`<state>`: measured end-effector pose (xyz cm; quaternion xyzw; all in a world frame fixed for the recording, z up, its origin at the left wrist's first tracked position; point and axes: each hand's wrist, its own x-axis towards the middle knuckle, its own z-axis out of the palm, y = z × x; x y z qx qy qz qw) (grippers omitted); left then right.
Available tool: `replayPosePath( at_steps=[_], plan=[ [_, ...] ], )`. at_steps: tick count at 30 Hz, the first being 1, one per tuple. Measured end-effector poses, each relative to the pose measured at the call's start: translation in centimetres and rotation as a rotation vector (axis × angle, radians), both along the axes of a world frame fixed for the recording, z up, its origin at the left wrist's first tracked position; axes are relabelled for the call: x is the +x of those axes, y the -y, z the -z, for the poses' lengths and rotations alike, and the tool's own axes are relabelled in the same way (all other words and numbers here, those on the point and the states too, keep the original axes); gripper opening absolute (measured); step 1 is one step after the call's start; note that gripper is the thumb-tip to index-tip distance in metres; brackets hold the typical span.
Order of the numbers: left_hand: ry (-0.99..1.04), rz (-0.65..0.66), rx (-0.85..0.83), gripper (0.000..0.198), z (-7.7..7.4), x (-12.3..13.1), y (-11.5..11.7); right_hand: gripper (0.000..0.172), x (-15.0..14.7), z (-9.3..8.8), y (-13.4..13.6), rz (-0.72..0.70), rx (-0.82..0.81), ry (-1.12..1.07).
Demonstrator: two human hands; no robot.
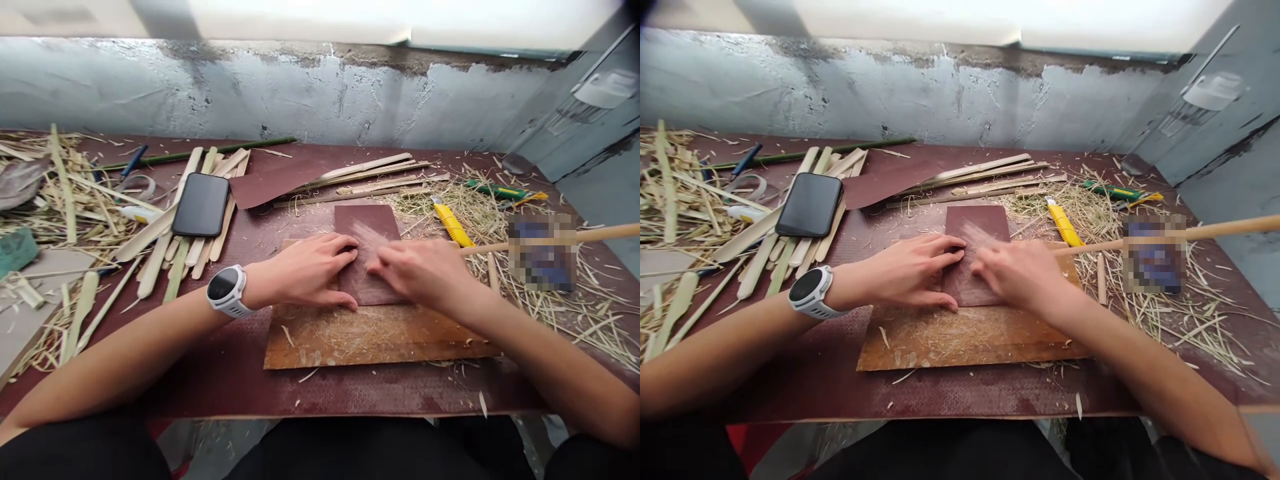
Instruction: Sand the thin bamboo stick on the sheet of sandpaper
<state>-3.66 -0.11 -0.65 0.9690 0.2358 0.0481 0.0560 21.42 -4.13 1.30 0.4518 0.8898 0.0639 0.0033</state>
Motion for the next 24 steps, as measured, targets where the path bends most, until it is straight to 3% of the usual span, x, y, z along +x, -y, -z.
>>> replayPosePath(
  at_steps=[3, 8, 12, 17, 21, 24],
  plan=[
    [0.006, 0.008, -0.002, 0.093, 0.2, 0.0, 0.0, 0.04, 0.2, -0.3, -0.2, -0.099, -0.124, -0.009],
    [0.021, 0.008, 0.003, 0.094, 0.3, 0.0, -0.1, 0.04, 0.3, -0.6, -0.7, 0.08, 0.002, 0.044],
    [0.027, 0.015, -0.001, 0.093, 0.3, 0.0, -0.1, 0.039, 0.1, -0.5, -0.3, -0.094, -0.157, -0.003],
    [0.04, 0.004, 0.004, 0.091, 0.3, 0.0, -0.1, 0.041, 0.4, -0.6, -0.7, 0.089, -0.022, 0.046],
    [0.045, 0.011, 0.006, 0.09, 0.3, 0.0, -0.1, 0.037, -0.3, -0.6, 0.4, -0.056, -0.161, -0.021],
    [0.037, 0.016, 0.008, 0.091, 0.2, 0.1, -0.1, 0.04, -0.6, -0.4, 0.9, -0.06, -0.239, -0.066]
  ],
)
